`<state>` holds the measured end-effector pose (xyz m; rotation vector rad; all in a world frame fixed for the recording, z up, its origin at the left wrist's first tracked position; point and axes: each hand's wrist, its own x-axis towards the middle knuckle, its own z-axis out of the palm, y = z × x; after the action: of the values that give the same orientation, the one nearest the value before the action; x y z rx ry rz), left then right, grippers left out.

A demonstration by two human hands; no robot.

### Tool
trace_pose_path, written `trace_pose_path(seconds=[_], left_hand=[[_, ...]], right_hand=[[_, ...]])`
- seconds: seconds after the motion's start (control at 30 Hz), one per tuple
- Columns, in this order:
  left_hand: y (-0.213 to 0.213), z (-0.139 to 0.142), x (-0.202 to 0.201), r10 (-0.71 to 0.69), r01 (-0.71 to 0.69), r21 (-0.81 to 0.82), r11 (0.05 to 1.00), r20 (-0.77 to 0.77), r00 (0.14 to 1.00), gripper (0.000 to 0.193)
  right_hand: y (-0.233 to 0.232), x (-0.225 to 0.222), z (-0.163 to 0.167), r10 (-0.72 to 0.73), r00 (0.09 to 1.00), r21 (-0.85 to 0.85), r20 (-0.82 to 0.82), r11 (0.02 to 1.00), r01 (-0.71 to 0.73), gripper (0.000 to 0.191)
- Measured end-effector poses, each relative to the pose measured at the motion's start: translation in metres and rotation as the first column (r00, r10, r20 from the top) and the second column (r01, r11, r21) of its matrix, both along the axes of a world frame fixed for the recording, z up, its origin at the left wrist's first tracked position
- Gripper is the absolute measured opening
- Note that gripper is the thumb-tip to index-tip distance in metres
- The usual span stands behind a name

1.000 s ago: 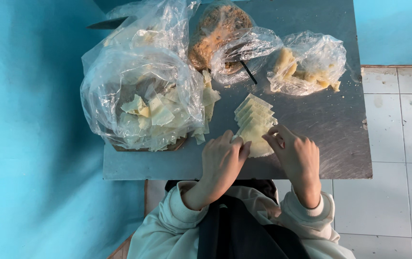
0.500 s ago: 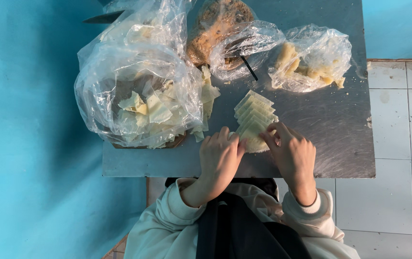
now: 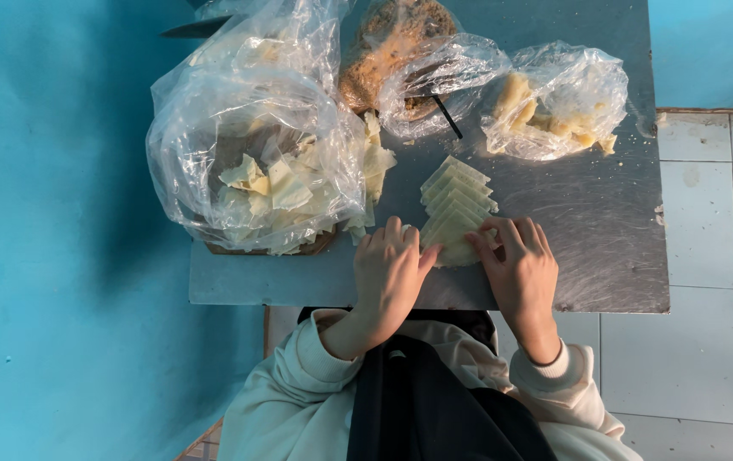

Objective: The person sits at a small metal table and assembles dumplings. They take thin square wrappers from a plastic bag, stack and align the wrappers by hand, then use a small spoon to place brown filling onto the stack and fold the wrappers over the filling, setting finished pieces aside.

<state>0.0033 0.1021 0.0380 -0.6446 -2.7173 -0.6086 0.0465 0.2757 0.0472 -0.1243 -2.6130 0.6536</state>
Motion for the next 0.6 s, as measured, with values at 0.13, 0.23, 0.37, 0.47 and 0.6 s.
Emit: trace_pose_path(seconds=[0.13, 0.23, 0.37, 0.47, 0.6], left_hand=[[-0.005, 0.012, 0.003, -0.018, 0.017, 0.023, 1.0, 0.048, 0.999, 0.039], [-0.013, 0.031, 0.009, -0.094, 0.073, 0.155, 0.985, 0.136, 0.986, 0.037], [-0.043, 0.064, 0.02, -0.3, 0.188, 0.435, 0.881, 0.205, 0.932, 0.017], [-0.074, 0.082, 0.016, -0.355, 0.093, 0.622, 0.777, 0.311, 0.881, 0.019], [-0.104, 0.093, -0.01, 0.075, -0.077, 0.509, 0.857, 0.023, 0.997, 0.024]], right_hand=[[-0.002, 0.005, 0.0, -0.028, 1.0, -0.047, 0.013, 0.998, 0.029, 0.022], [-0.002, 0.008, 0.0, -0.042, 0.999, -0.057, 0.006, 0.998, 0.042, 0.023], [0.0, 0.011, -0.003, -0.027, 0.999, -0.033, -0.029, 0.999, 0.026, 0.021], [0.005, 0.014, -0.007, -0.005, 0.998, -0.038, -0.064, 0.999, 0.003, 0.02], [0.01, 0.018, -0.01, -0.017, 0.996, -0.122, -0.091, 0.992, 0.006, 0.021]])
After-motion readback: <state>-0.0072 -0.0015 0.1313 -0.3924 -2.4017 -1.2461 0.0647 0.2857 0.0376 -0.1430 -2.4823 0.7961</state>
